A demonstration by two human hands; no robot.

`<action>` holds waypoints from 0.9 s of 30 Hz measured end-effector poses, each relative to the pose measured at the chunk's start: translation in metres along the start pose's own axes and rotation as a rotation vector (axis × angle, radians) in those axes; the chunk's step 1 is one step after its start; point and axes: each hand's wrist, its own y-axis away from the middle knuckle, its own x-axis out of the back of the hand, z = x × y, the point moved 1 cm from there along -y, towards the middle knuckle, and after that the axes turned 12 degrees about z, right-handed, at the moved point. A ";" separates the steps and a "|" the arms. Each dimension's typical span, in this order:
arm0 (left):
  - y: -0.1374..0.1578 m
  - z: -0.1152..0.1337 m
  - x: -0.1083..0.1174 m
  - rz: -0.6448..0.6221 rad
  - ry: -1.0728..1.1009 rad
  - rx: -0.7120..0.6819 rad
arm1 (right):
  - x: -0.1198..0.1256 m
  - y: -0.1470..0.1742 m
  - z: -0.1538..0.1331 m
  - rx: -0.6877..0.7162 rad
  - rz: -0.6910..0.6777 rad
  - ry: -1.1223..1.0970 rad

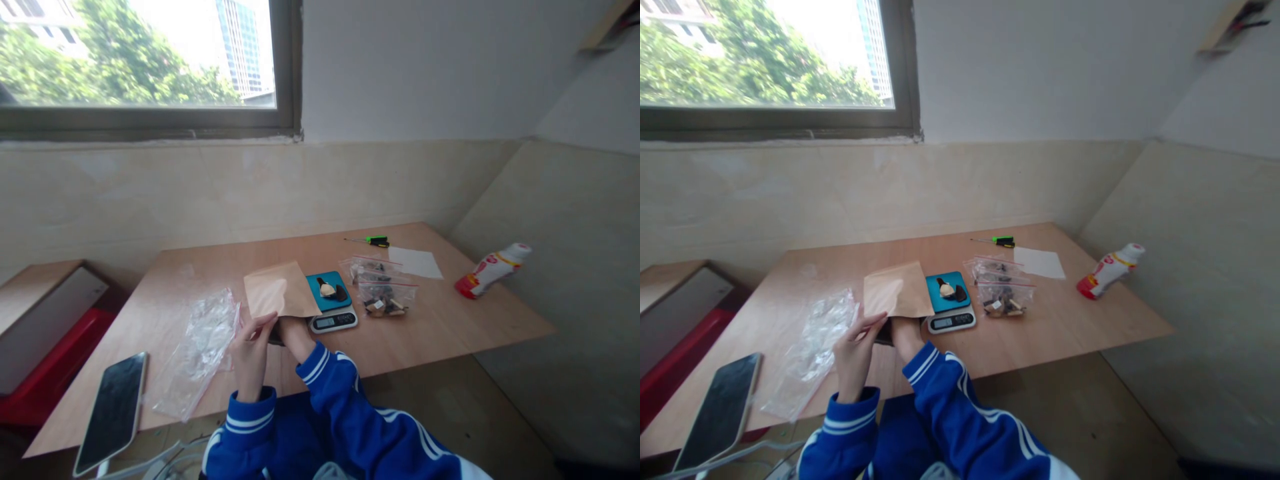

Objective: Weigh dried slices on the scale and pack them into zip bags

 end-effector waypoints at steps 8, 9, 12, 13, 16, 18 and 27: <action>-0.004 0.000 0.003 0.005 -0.002 0.004 | 0.051 0.036 -0.024 -0.017 -0.094 -0.032; -0.005 0.000 0.004 0.006 -0.005 0.001 | 0.059 0.040 -0.026 0.003 -0.095 -0.029; -0.009 0.002 0.006 0.017 -0.019 -0.014 | 0.082 0.047 -0.027 0.093 -0.120 -0.052; -0.011 0.003 0.006 0.020 -0.022 -0.017 | 0.090 0.048 -0.026 0.119 -0.132 -0.089; -0.015 0.005 0.006 0.025 -0.019 -0.014 | 0.114 0.050 -0.020 0.125 -0.149 -0.313; -0.018 0.005 0.005 0.027 -0.020 -0.014 | 0.128 0.050 -0.011 0.072 -0.138 -0.471; -0.023 -0.001 0.006 0.091 -0.051 -0.014 | 0.154 0.048 0.060 -0.167 0.119 -0.397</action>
